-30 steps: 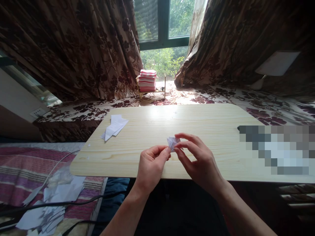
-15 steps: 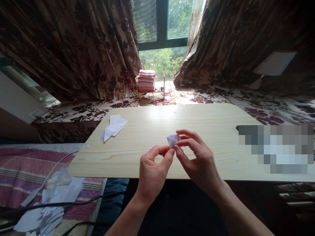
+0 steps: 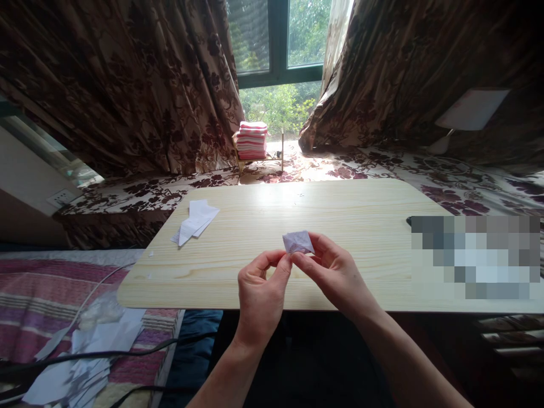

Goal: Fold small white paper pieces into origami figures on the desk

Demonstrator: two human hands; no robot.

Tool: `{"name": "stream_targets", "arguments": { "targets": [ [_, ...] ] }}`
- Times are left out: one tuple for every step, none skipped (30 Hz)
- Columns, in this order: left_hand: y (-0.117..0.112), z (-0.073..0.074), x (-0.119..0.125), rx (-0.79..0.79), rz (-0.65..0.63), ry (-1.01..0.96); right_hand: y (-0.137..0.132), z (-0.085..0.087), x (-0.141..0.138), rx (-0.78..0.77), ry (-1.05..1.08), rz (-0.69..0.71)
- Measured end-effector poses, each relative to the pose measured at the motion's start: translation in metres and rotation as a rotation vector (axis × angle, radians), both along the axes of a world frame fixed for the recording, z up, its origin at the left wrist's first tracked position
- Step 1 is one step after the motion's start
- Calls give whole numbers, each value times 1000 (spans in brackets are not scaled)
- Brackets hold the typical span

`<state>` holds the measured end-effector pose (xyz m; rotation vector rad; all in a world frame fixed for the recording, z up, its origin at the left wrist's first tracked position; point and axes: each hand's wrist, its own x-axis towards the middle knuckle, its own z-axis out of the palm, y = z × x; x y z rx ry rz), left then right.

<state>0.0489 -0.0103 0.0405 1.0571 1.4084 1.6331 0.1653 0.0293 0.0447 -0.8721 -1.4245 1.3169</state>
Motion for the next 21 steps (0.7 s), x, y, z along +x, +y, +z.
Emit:
{"name": "stream_targets", "arguments": {
  "targets": [
    [0, 0, 0, -1, -1, -1, 0, 1, 0, -18, 10, 21],
    [-1, -1, 0, -5, -3, -2, 1, 2, 0, -35, 19, 29],
    [-1, -1, 0, -9, -8, -3, 1, 3, 0, -50, 29, 24],
    [-1, 0, -1, -15, -16, -6, 1, 4, 1, -63, 39, 14],
    [-1, 0, -1, -22, -28, -6, 1, 5, 1, -73, 46, 9],
    [-1, 1, -2, -32, -45, -4, 2, 5, 2, -79, 51, 7],
    [-1, 2, -3, -43, -66, 2, 2, 6, 2, -82, 53, 8],
    [-1, 4, -4, -53, -88, 15, 2, 7, 3, -83, 51, 10],
    [-1, 5, -4, -59, -109, 31, 3, 7, 4, -83, 46, 13],
    [0, 6, -5, -61, -127, 48, 3, 8, 5, -80, 38, 16],
    [0, 7, -5, -55, -141, 63, 4, 8, 5, -76, 25, 20],
    [0, 8, -5, -47, -152, 73, 4, 9, 5, -71, 10, 26],
    [-1, 8, -5, -36, -160, 76, 4, 9, 5, -64, -4, 33],
    [-1, 9, -5, -25, -166, 73, 5, 9, 5, -57, -12, 37],
    [-1, 9, -5, -17, -172, 66, 5, 8, 5, -49, -13, 39],
    [-1, 9, -4, -11, -178, 58, 6, 8, 4, -43, -9, 41],
    [-2, 9, -4, -7, -184, 52, 6, 7, 4, -39, -1, 41],
    [-2, 9, -4, -7, -189, 46, 7, 7, 4, -39, 4, 40],
    [-3, 8, -5, -12, -194, 41, 7, 6, 4, -40, 4, 39],
    [-4, 8, -6, -25, -201, 34, 7, 6, 4, -42, -3, 42],
    [-4, 9, -7, -41, -205, 26, 8, 6, 4, -44, -13, 45]
  ]
}}
